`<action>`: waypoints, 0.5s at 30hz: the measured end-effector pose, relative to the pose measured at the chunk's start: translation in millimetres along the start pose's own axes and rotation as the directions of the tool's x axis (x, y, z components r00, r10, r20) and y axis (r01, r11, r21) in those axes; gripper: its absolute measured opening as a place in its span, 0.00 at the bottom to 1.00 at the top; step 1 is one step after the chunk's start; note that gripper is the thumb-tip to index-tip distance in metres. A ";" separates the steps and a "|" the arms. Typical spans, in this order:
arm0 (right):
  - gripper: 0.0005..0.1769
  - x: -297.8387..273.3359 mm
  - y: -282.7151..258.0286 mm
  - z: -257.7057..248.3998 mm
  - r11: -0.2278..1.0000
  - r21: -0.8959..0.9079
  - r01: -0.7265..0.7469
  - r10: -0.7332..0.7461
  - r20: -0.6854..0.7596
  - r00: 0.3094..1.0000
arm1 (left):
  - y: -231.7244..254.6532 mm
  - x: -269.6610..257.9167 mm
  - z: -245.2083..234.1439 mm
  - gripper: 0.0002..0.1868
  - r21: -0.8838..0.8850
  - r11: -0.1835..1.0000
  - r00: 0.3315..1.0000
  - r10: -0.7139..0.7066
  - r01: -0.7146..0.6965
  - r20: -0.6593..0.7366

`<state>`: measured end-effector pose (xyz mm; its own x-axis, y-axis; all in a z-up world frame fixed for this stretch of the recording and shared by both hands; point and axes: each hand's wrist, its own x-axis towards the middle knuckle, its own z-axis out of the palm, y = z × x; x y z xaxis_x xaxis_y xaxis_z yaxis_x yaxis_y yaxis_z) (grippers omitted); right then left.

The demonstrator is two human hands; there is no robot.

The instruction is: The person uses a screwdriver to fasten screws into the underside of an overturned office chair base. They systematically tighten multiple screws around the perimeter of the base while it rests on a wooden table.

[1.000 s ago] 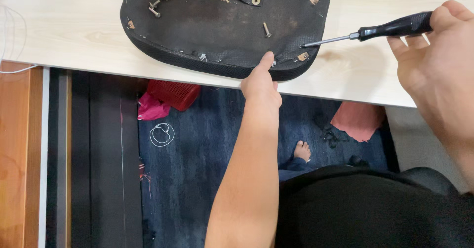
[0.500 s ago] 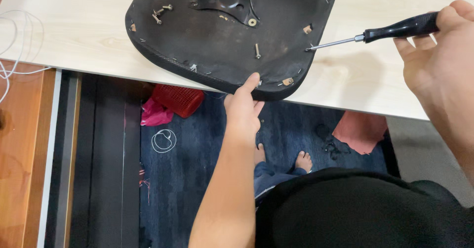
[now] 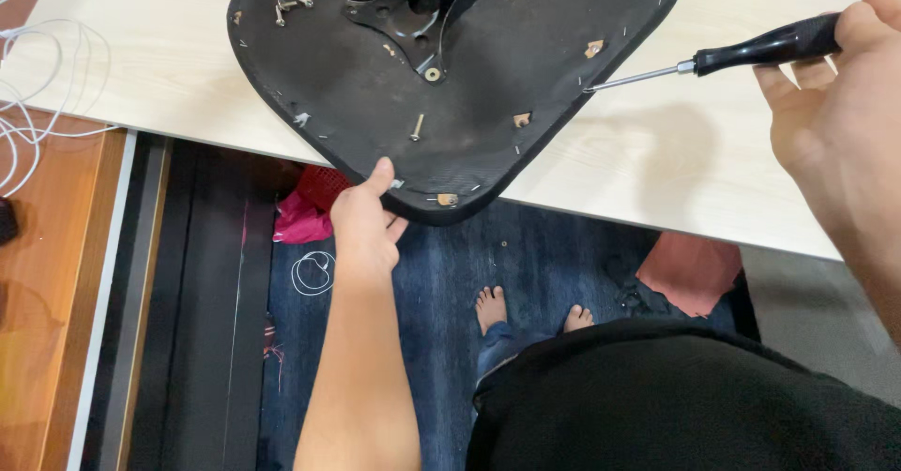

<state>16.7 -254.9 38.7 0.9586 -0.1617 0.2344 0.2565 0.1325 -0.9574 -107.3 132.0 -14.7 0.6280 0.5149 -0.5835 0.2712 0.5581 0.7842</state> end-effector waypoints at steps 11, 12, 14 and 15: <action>0.15 -4.5 1.2 -2.9 0.998 0.048 0.044 -0.042 -0.048 0.998 | 46.0 29.5 -22.0 0.16 0.027 0.981 0.946 0.192 -0.192 -0.262; 0.15 -5.6 -1.6 0.1 0.993 0.110 0.040 -0.033 -0.062 0.998 | 48.1 33.5 -23.7 0.16 0.067 0.980 0.937 0.197 -0.186 -0.289; 0.16 -9.8 -7.8 5.7 0.992 0.119 0.030 -0.022 -0.065 0.998 | 52.2 42.6 -26.1 0.16 0.150 0.974 0.915 0.214 -0.171 -0.343; 0.16 -15.7 -11.3 8.5 0.998 0.065 0.026 -0.022 -0.055 0.998 | 53.3 47.1 -28.4 0.17 0.138 0.966 0.909 0.254 -0.220 -0.329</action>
<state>-0.1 -245.5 47.3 0.9443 -0.2184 0.2460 0.2887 0.1917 -0.9380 -84.0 204.5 -6.3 0.3997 0.8242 -0.4011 0.2245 0.3362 0.9146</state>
